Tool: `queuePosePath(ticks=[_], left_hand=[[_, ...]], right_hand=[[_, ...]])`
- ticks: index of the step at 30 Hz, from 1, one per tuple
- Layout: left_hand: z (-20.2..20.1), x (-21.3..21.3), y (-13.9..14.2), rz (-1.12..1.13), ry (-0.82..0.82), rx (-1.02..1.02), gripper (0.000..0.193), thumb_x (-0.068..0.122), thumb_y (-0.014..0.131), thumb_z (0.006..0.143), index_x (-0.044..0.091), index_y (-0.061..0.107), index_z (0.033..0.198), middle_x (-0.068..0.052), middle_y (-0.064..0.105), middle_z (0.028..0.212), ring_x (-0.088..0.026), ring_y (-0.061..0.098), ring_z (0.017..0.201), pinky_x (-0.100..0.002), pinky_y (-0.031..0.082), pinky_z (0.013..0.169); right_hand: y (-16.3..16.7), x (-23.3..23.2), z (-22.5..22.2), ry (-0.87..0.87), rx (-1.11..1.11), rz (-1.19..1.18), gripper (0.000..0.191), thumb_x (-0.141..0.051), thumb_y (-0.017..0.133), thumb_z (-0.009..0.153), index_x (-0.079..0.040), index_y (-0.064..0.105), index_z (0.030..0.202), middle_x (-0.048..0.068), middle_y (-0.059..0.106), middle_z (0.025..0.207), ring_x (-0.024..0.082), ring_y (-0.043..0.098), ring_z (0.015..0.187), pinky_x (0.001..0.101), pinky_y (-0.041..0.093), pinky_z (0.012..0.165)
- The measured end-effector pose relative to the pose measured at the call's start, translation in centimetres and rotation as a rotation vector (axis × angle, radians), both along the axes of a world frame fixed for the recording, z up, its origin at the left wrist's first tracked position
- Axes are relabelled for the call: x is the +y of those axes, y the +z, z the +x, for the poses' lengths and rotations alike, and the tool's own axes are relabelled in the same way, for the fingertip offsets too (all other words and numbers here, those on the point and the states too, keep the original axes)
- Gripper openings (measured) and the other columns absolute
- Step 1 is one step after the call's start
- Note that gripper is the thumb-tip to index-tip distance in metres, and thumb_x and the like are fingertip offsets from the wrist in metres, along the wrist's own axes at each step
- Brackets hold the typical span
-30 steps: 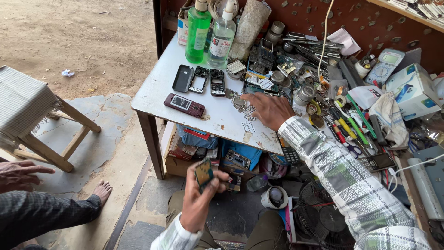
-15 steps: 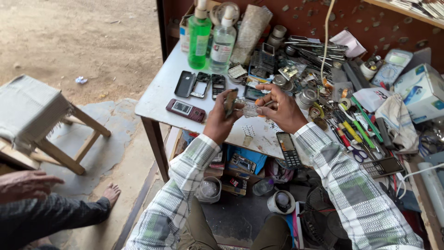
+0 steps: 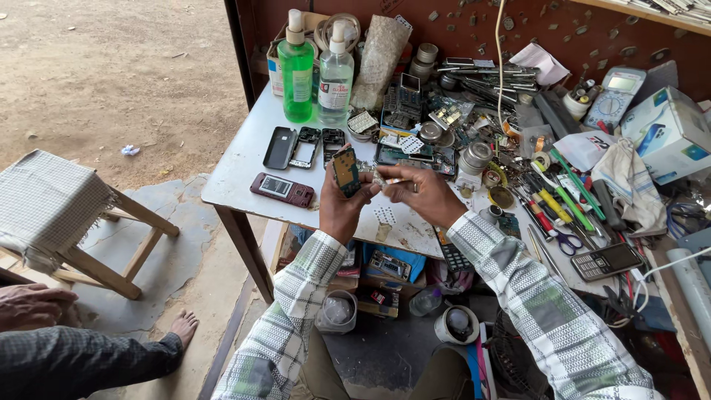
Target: The person disassembles a mobile phone, removes the circuit board, and uses a hot air gun and tweezers to work on the board. They then place a keypad onto the board and continue adjusting components.
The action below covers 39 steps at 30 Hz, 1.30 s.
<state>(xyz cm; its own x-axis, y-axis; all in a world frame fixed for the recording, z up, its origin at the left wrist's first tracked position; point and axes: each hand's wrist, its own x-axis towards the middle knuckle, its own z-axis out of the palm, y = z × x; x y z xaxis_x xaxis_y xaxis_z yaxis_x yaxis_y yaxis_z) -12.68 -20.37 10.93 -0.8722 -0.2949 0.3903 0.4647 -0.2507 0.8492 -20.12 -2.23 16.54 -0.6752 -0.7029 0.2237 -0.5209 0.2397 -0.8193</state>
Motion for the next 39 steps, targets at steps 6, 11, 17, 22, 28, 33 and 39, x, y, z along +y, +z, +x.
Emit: queuePosePath(ticks=[6,11,17,22,28,33,39], left_hand=[[-1.3,0.1,-1.6,0.027,-0.022,-0.046,0.055,-0.001,0.08,0.088,0.004,0.043,0.129,-0.008,0.074,0.098,-0.011,0.067,0.079,-0.023,0.054,0.064],[-0.7,-0.9,-1.0,-0.229,0.142,-0.274,0.063,0.001,0.081,0.082,0.006,0.046,0.134,-0.008,0.072,0.1,-0.012,0.068,0.075,-0.025,0.057,0.059],[-0.1,-1.0,0.1,-0.436,0.21,-0.44,0.077,0.005,0.081,0.079,0.009,0.04,0.144,-0.012,0.072,0.105,-0.017,0.072,0.073,-0.033,0.061,0.056],[-0.1,-1.2,-1.2,-0.553,0.347,-0.256,0.07,0.018,0.083,0.084,0.002,0.042,0.138,-0.018,0.067,0.108,-0.022,0.072,0.07,-0.035,0.061,0.052],[0.7,-1.9,-1.4,-0.404,0.357,-0.403,0.038,0.031,0.053,0.103,0.0,0.053,0.125,-0.014,0.066,0.095,-0.022,0.069,0.067,-0.035,0.059,0.051],[2.0,-2.6,-1.7,-0.091,0.161,-0.29,0.033,0.03,0.055,0.109,0.0,0.06,0.12,-0.007,0.062,0.094,-0.014,0.061,0.081,-0.031,0.052,0.07],[5.4,-3.1,-0.9,0.484,-0.209,-0.163,0.03,0.027,0.062,0.102,0.008,0.062,0.125,-0.002,0.067,0.1,-0.012,0.063,0.088,-0.027,0.055,0.078]], right_hand=[[-1.2,0.5,-1.3,-0.087,-0.188,-0.02,0.04,-0.03,0.061,0.103,0.001,0.07,0.126,0.011,0.075,0.111,0.017,0.075,0.101,0.0299,0.067,0.077],[-0.8,1.1,-1.5,-0.323,-0.405,-0.098,0.04,-0.029,0.064,0.099,-0.003,0.064,0.129,0.009,0.076,0.109,0.015,0.077,0.097,0.0244,0.062,0.063],[-0.2,2.0,-0.4,-0.387,-0.353,-0.079,0.034,-0.026,0.069,0.096,-0.003,0.066,0.121,0.009,0.077,0.103,0.011,0.076,0.085,0.0197,0.049,0.049],[0.3,3.0,1.8,-0.349,-0.308,-0.161,0.031,-0.023,0.07,0.098,0.0,0.066,0.117,0.008,0.076,0.096,0.013,0.075,0.083,0.0201,0.05,0.05],[0.7,4.2,6.6,-0.275,-0.49,-0.36,0.028,-0.02,0.064,0.098,-0.002,0.056,0.117,0.01,0.071,0.1,0.019,0.077,0.089,0.0306,0.064,0.066],[0.4,4.8,10.6,-0.157,-0.372,-0.458,0.028,-0.015,0.068,0.098,0.005,0.059,0.115,0.012,0.071,0.118,0.019,0.072,0.11,0.0356,0.062,0.091],[-0.1,4.6,14.4,-0.264,-0.268,-0.518,0.032,-0.017,0.071,0.095,0.004,0.068,0.119,0.011,0.072,0.121,0.017,0.07,0.099,0.0344,0.063,0.088]])
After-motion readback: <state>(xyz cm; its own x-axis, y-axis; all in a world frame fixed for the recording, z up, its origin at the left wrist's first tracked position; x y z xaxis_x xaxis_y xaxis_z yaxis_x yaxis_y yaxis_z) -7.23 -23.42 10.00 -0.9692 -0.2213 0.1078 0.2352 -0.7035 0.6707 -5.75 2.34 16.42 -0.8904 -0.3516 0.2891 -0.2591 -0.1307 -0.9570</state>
